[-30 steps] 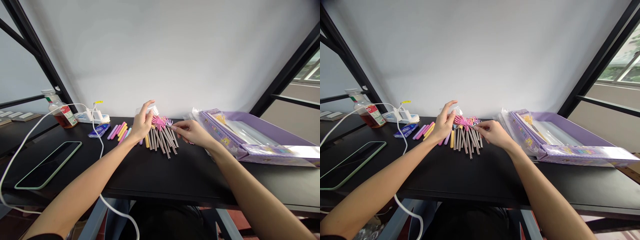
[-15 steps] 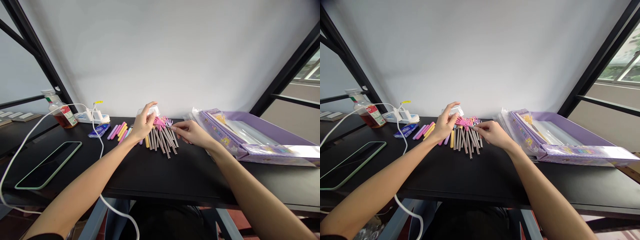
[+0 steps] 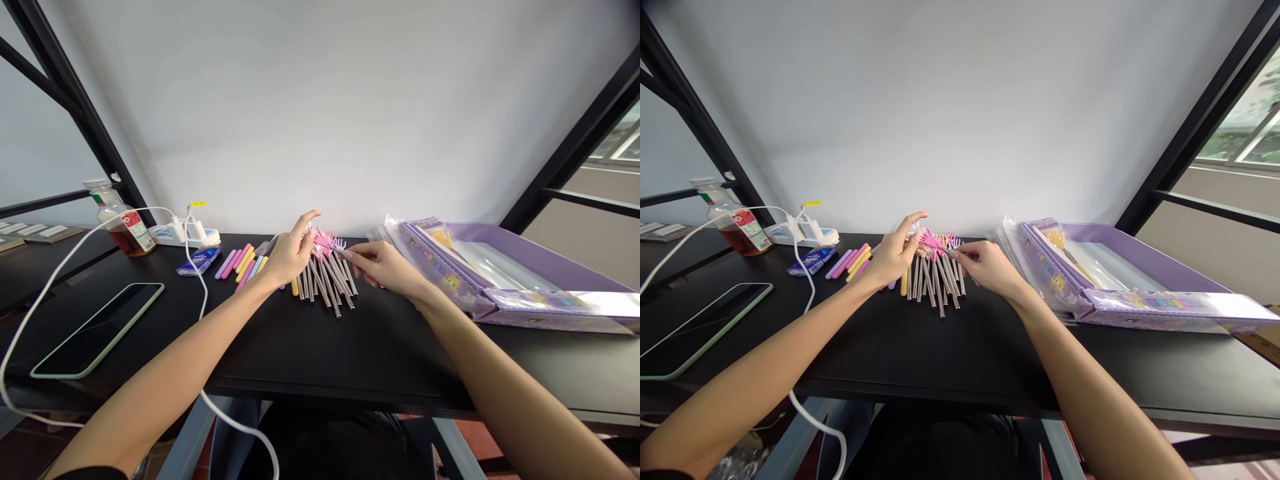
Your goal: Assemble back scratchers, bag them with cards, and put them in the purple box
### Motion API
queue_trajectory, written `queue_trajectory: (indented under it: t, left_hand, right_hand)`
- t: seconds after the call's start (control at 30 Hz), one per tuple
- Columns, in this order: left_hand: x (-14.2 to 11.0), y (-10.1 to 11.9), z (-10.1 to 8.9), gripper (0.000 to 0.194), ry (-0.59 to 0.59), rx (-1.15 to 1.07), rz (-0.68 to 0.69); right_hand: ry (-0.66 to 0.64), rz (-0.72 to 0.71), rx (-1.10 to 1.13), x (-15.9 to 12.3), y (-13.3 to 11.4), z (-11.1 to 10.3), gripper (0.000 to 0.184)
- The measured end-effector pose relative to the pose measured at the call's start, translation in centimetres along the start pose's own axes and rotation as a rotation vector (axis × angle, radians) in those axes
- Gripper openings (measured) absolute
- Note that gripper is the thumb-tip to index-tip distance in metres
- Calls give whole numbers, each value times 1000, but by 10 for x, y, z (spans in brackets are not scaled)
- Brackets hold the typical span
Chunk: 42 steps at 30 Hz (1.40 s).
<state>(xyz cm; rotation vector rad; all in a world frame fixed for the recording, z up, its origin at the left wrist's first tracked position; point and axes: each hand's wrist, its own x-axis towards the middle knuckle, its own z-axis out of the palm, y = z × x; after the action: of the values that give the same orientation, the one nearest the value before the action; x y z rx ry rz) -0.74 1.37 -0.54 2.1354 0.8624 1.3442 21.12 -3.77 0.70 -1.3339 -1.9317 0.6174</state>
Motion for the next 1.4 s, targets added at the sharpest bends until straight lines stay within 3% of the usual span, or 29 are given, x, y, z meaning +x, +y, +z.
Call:
queue_trajectory:
  t: [0.17, 0.27, 0.4, 0.5, 0.57, 0.7, 0.77, 0.87, 0.93, 1.07, 1.27, 1.4]
  left_hand:
    - [1, 3, 0, 46, 32, -79, -18]
    - [1, 2, 2, 48, -13, -149, -29]
    - [-3, 1, 8, 52, -235, -331, -75]
    - [-6, 6, 13, 49, -360, -372, -78]
    - [-7, 10, 13, 47, -294, -308, -61]
    - [0, 11, 2, 31, 190, -178, -67]
    - [6, 6, -5, 39, 288, -214, -158]
    - [13, -2, -7, 50, 73, -379, -290]
    - [14, -4, -3, 50, -32, -505, -300]
    - [9, 0, 8, 46, -26, -624, -252]
    - [0, 3, 17, 44, -263, -657, -338]
    - [2, 1, 17, 46, -210, -655, -361]
  right_hand:
    - [-127, 39, 175, 0, -2, 5, 41]
    - [-99, 4, 140, 1, 0, 6, 40]
    - [36, -43, 76, 3, 1, 8, 39]
    - [97, -6, 146, 3, -2, 9, 36]
    - [132, 17, 200, 3, -4, 9, 37]
    - [164, 12, 268, 2, -3, 7, 40]
    - [164, 12, 283, 2, -3, 7, 41]
    - [129, 13, 298, 1, -4, 7, 42]
    - [84, 16, 298, 0, -5, 8, 44]
    - [54, 32, 283, -1, -6, 8, 43]
    - [99, 74, 374, 0, -5, 11, 49]
    - [36, 76, 392, 0, -8, 11, 51]
